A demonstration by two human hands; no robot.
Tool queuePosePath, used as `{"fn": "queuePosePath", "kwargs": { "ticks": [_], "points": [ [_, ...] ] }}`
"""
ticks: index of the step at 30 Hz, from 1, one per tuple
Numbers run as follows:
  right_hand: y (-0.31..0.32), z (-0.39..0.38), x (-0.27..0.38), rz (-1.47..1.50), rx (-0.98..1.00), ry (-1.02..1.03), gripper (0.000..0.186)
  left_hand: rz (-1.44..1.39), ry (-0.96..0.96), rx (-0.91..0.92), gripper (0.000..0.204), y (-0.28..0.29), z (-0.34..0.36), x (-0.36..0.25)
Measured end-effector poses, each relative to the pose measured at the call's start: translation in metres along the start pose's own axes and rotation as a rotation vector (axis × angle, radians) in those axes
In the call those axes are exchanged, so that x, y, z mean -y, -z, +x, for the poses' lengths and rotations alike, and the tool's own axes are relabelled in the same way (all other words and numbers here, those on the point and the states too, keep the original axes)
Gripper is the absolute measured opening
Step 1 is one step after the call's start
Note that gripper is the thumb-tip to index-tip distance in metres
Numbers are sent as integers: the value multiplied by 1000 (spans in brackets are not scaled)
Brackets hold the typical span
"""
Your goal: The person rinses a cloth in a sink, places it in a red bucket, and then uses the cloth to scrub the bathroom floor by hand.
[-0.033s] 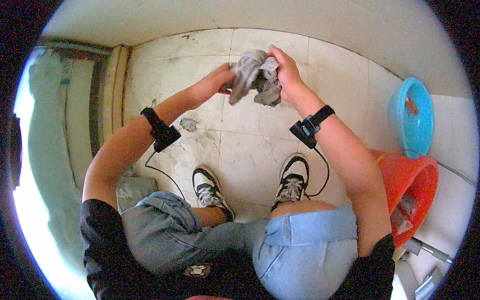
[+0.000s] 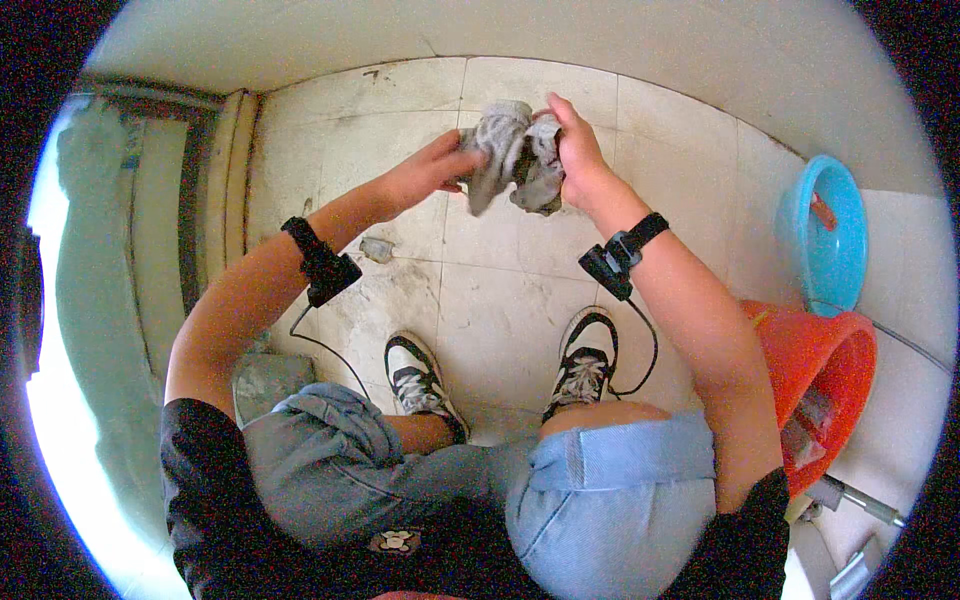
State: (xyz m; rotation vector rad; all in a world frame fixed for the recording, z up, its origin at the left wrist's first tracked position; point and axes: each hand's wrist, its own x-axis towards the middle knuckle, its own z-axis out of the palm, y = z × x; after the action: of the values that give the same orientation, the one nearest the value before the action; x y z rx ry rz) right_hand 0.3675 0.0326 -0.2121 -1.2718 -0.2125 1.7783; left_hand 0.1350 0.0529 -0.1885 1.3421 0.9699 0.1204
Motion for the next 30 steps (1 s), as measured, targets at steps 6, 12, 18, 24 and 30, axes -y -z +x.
{"fn": "queuePosePath", "kwargs": {
  "ticks": [6, 12, 18, 24, 30],
  "points": [
    [-2, 0, -16, 117, 126, 1, 56, 110, -61, -130, 71, -9, -1, 12],
    [20, 0, -39, -574, 20, 352, 70, 692, -418, -61, 78, -38, -8, 0],
    [102, 32, -13, -516, -178, 284, 62, 539, -261, 173, 70, -29, 0, 6],
    [255, 39, 65, -494, -477, 497, 69, 647, -62, -185, 50, 28, 9, 46],
    [314, 60, 56, -1100, -1037, 527, 70, 508, -49, -288, 49, 72, -7, 75]
  ]
}}
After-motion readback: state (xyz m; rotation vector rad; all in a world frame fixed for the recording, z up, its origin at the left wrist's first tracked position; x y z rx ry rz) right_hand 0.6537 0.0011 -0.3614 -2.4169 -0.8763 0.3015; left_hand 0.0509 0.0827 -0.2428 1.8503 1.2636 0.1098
